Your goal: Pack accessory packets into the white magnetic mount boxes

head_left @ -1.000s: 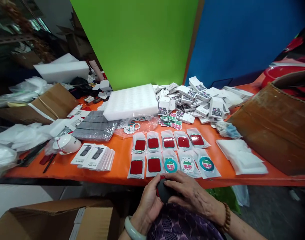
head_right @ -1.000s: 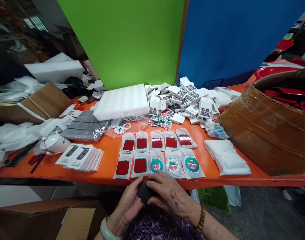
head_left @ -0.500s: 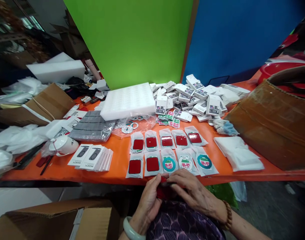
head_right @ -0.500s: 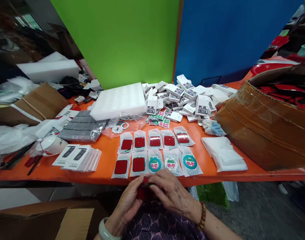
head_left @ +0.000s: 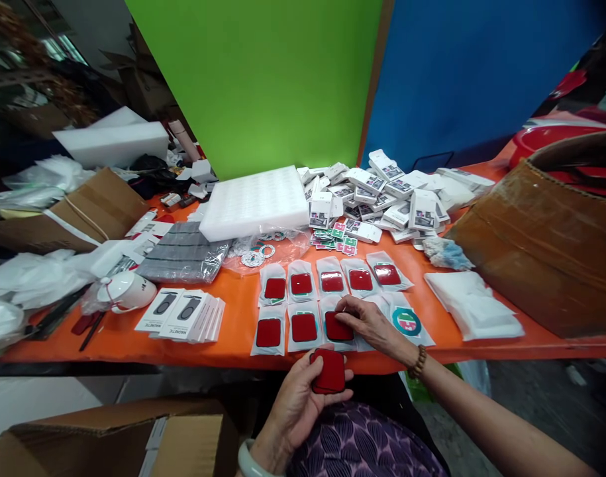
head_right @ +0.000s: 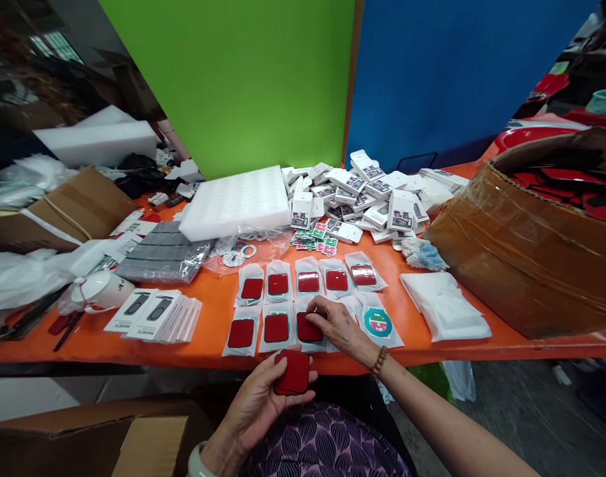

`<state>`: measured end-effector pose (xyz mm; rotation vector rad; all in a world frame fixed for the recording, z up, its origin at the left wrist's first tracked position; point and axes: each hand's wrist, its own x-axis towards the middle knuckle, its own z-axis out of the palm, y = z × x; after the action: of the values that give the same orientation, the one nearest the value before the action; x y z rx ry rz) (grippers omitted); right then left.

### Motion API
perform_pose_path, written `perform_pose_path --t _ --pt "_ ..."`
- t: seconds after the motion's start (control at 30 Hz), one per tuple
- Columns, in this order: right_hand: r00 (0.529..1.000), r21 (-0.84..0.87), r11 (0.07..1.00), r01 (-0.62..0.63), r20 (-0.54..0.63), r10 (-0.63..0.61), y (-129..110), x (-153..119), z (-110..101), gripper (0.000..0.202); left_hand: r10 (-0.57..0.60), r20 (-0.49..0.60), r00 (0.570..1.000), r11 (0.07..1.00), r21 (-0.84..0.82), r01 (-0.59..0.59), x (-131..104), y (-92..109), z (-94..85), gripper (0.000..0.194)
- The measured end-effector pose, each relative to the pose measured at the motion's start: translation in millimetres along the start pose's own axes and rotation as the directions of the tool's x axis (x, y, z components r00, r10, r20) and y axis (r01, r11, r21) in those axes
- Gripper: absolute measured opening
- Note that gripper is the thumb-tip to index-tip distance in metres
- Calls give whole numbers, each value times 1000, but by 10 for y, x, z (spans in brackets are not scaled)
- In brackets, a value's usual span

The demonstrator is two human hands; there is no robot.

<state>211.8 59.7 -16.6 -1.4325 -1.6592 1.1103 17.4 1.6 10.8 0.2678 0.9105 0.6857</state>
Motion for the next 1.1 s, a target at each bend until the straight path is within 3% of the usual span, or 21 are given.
perform_pose_path --t 0.33,0.47,0.57,0.67,0.77,0.9,1.0,1.1 --pt "974 -392 909 139 -109 -196 29 -67 120 8 104 -105 989 995 1 -104 42 -14 22 28" --pt "982 -243 967 75 -148 -114 -122 -229 21 11 125 -109 986 992 8 -125 77 -27 36 27" --pt "999 -18 999 -31 30 31 -199 -423 -13 13 140 -64 988 990 39 -138 113 -58 91 29" --pt "981 250 957 -147 160 109 -164 -570 -28 15 111 -6 994 990 93 -110 137 -104 166 33" --pt "975 419 881 -220 102 195 -40 -582 -158 22 70 -19 997 991 119 -68 141 -142 213 36" --pt "956 386 884 -263 -17 292 144 -454 -447 30 60 -51 997 992 110 -54 135 -148 216 33" --pt "964 279 929 -245 -30 264 229 -363 -541 27 57 -56 997 993 102 -51 123 -137 222 30" --pt "979 52 981 -188 -75 192 247 -325 -511 20 45 -56 997 996 74 -41 107 -128 240 28"
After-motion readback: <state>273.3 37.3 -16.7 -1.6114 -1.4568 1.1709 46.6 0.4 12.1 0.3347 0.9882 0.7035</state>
